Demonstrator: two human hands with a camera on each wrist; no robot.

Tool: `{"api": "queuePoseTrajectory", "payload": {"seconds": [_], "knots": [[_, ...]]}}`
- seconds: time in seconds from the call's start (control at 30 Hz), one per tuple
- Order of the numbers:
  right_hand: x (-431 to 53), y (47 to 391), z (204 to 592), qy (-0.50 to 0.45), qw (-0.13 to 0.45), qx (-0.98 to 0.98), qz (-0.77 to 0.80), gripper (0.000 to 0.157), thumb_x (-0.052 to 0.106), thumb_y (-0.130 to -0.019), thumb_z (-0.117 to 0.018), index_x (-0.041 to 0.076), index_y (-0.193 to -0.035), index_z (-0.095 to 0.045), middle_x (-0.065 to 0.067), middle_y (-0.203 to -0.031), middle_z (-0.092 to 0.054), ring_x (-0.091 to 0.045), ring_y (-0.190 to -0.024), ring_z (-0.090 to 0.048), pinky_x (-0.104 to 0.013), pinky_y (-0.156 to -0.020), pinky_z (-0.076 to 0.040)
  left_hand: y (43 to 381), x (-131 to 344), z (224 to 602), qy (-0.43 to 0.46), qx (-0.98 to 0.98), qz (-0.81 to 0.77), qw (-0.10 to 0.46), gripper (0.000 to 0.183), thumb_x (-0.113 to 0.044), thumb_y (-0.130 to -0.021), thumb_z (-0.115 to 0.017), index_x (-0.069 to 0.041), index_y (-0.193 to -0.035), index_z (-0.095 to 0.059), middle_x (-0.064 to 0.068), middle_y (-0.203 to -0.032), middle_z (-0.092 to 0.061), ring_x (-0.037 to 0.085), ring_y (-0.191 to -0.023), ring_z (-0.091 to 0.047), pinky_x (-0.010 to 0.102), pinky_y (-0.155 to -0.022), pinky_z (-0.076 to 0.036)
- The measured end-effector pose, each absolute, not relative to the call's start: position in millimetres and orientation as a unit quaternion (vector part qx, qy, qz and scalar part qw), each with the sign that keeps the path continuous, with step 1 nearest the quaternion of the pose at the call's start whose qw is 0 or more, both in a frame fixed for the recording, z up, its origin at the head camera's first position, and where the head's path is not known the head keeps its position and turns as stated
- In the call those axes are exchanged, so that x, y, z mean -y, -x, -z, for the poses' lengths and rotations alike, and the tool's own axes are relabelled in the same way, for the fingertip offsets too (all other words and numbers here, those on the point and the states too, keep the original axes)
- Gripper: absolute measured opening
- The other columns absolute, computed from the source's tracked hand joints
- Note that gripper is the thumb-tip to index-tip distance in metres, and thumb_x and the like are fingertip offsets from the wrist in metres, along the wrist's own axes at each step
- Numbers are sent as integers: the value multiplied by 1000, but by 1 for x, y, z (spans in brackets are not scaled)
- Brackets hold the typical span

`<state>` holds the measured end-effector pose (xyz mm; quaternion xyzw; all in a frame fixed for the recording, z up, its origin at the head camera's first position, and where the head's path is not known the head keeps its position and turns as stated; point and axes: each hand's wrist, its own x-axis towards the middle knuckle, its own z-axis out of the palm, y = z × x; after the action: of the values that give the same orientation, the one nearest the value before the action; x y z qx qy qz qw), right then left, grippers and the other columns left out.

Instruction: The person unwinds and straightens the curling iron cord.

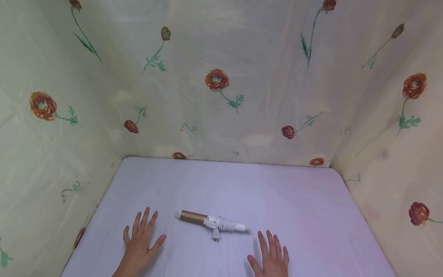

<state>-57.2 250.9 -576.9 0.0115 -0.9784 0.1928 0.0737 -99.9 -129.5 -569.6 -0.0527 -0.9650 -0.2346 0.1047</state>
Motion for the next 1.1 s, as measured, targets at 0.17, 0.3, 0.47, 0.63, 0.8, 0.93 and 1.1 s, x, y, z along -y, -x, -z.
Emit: {"api": "queuePoseTrajectory", "payload": {"seconds": [0.17,0.3,0.47,0.63,0.8,0.93,1.1], "knots": [[-251,57,578,-17,75,977,-199,68,42,-89,-61,11,-143,-34,-24,-147,-31,-47,-131,-26,-68,-99,-15,99,132,569,48,967,227,105,75,-46,-87,-62,-15,-148,-31,15,-157,-17,42,-141,-12,71,-99,-6],[-253,59,578,-24,79,976,-203,68,40,-88,-62,10,-143,-34,-24,-147,-31,-47,-132,-26,-69,-98,-15,100,133,568,47,968,225,104,75,-47,-87,-62,-15,-148,-31,14,-158,-18,41,-142,-12,71,-100,-6],[-253,63,573,-33,81,974,-210,68,38,-89,-62,9,-143,-34,-26,-147,-31,-48,-132,-25,-69,-98,-15,105,133,567,55,966,226,111,75,-47,-87,-61,-17,-148,-31,12,-158,-18,39,-143,-12,70,-100,-6],[-251,66,569,-44,96,971,-215,66,35,-89,-63,6,-142,-36,-27,-143,-36,-49,-130,-30,-69,-97,-19,110,130,566,73,964,234,107,70,-45,-88,-61,-16,-146,-35,12,-155,-27,37,-142,-20,68,-103,-9],[-248,65,573,-37,110,965,-234,56,25,-86,-67,4,-134,-46,-22,-128,-53,-44,-116,-50,-64,-89,-37,116,120,567,134,954,253,85,52,-37,-89,-64,-14,-134,-51,10,-139,-51,32,-131,-43,59,-103,-26],[-240,61,579,-3,70,965,-252,47,24,-88,-65,8,-130,-50,-16,-122,-58,-39,-111,-55,-60,-86,-42,124,104,573,169,946,270,65,44,-31,-89,-64,-16,-129,-55,5,-133,-55,27,-126,-48,54,-102,-32],[-228,53,583,16,26,964,-263,43,25,-89,-63,9,-128,-52,-13,-121,-59,-36,-112,-55,-57,-89,-41,135,83,580,189,947,256,48,45,-31,-89,-64,-17,-131,-53,2,-135,-52,22,-128,-46,50,-106,-31]]}}
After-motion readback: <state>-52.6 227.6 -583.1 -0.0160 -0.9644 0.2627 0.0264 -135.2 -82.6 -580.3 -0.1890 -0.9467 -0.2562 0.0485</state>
